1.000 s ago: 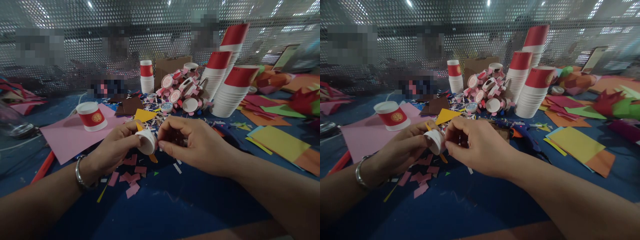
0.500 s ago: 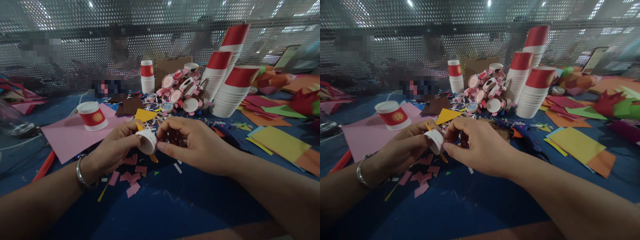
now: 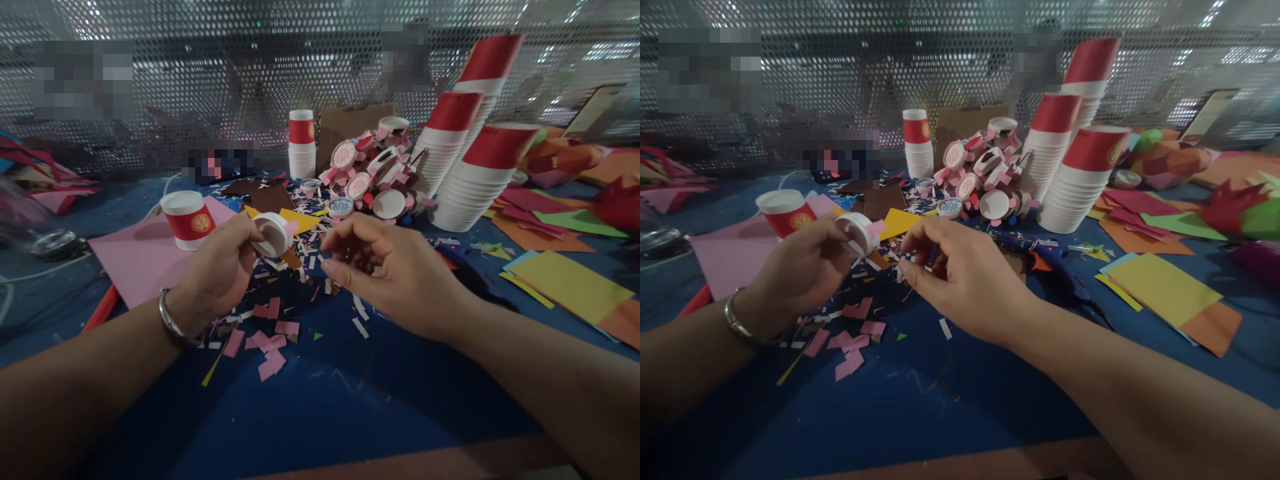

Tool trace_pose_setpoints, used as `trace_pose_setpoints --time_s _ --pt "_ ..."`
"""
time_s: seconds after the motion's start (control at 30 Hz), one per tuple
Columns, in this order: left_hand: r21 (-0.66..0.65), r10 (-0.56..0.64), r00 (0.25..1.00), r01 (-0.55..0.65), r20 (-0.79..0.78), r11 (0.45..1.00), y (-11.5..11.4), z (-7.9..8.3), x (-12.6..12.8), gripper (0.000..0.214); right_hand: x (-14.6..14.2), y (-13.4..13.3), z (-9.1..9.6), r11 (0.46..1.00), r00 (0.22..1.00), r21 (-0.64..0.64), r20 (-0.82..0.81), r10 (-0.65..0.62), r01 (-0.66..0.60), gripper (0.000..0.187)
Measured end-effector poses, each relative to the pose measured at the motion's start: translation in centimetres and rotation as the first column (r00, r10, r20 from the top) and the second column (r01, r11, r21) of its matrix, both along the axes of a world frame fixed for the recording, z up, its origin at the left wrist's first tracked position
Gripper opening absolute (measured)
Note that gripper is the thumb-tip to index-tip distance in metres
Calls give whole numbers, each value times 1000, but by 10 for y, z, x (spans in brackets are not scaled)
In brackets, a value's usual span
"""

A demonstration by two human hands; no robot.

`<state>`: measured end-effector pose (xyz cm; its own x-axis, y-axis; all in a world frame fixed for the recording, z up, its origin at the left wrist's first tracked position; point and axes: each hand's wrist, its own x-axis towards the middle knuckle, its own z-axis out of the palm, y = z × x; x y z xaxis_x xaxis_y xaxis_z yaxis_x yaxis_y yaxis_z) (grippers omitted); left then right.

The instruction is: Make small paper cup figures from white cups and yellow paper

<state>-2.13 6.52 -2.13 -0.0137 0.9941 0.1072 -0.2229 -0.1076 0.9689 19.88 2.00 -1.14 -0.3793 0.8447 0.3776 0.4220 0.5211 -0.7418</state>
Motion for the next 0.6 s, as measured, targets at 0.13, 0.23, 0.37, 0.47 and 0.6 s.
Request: trace_pose_setpoints --time_s 0.13,0.23,0.37,0.47,0.6 --pt "41 2 1000 -2 -2 999 3 -2 2 16 -10 -4 -6 979 966 44 179 188 -199 5" --pt "76 -11 1000 11 0 997 -1 -3 7 15 -18 -6 -9 942 897 46 326 299 -331 9" --pt "104 -54 998 55 -15 993 -8 -2 12 16 -26 -8 -11 941 837 -6 455 304 -339 13" --pt "94 -83 996 86 -36 992 -10 -1 12 16 -30 -9 -11 956 826 -9 500 258 -293 17" --pt "63 -86 996 89 -39 994 -11 -2 11 15 -33 -10 -11 962 829 -45 497 256 -270 16"
